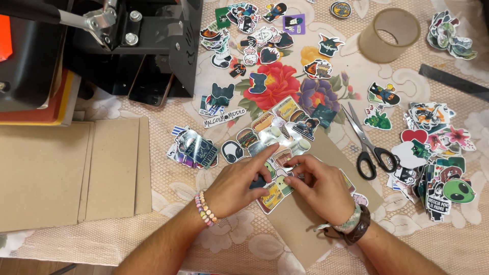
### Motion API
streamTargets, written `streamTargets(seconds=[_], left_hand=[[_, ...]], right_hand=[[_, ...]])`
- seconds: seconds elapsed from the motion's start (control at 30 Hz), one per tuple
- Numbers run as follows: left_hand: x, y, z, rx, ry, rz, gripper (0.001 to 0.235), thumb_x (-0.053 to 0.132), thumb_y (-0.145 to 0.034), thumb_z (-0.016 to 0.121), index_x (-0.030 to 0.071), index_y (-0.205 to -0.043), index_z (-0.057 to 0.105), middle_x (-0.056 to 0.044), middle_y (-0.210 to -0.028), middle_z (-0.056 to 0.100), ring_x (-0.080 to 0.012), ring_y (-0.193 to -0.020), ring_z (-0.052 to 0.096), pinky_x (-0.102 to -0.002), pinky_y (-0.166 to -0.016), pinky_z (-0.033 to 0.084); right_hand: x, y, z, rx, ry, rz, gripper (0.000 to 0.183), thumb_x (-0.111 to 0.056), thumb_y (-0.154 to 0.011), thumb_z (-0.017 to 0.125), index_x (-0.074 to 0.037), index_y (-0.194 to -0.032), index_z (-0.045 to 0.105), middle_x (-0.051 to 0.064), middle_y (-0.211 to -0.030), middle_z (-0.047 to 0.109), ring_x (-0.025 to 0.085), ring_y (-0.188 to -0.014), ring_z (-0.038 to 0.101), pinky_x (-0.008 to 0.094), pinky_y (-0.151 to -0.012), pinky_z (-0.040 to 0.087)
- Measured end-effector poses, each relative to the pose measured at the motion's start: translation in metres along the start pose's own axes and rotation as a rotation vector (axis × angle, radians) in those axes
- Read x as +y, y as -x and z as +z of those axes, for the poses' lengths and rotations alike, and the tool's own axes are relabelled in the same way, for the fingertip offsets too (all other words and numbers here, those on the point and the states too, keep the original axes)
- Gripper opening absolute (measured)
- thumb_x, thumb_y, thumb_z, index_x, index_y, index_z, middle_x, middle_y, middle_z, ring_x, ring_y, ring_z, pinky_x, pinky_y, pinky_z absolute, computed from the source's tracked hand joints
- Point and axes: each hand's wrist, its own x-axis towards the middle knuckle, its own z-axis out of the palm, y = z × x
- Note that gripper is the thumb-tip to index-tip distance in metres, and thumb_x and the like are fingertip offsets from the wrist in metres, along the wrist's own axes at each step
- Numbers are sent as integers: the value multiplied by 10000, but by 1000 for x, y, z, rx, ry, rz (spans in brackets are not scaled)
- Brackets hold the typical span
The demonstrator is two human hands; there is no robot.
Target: Peeling and applying various decorative stickers onto a cardboard sheet
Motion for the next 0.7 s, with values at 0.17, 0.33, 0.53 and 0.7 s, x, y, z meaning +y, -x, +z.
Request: streamTargets(seconds=[0.17, 0.33, 0.53, 0.7], left_hand=[[3, 0, -2, 6, -8, 20, 932, 33, -769, 783, 48, -1556, 285, -100, -989, 731, -304, -887, 646, -453, -820, 530], [1, 1, 6, 32, -177, 112, 912, 111, -822, 771, 163, -1570, 253, 34, -964, 749, -277, -892, 597, -412, -771, 469], [-1, 1, 13, -19, -380, 265, 936, 277, -876, 767, 109, -1586, 182, 67, -1065, 779, -258, -960, 600, -409, -822, 457], [0, 1, 20, 9, -660, 417, 1013, 474, -785, 859, 35, -1540, 345, 2, -766, 648, -231, -801, 530, -365, -730, 419]], right_hand=[[-2, 1, 1, 6, 27, -3, 340, -193, -757, 805, -209, -1084, 711, -4, -784, 807, 262, -636, 683, 412, -658, 551], [3, 2, 7, 36, 126, -83, 295, -285, -812, 762, -267, -1094, 679, -113, -700, 688, 102, -490, 567, 324, -570, 458], [4, 3, 9, 64, 194, -105, 373, -312, -798, 769, -213, -1128, 627, -106, -706, 716, 154, -531, 619, 376, -573, 481], [-5, 5, 7, 144, 268, -178, 272, -253, -842, 709, -234, -1109, 662, -55, -958, 759, 189, -639, 681, 376, -614, 514]])
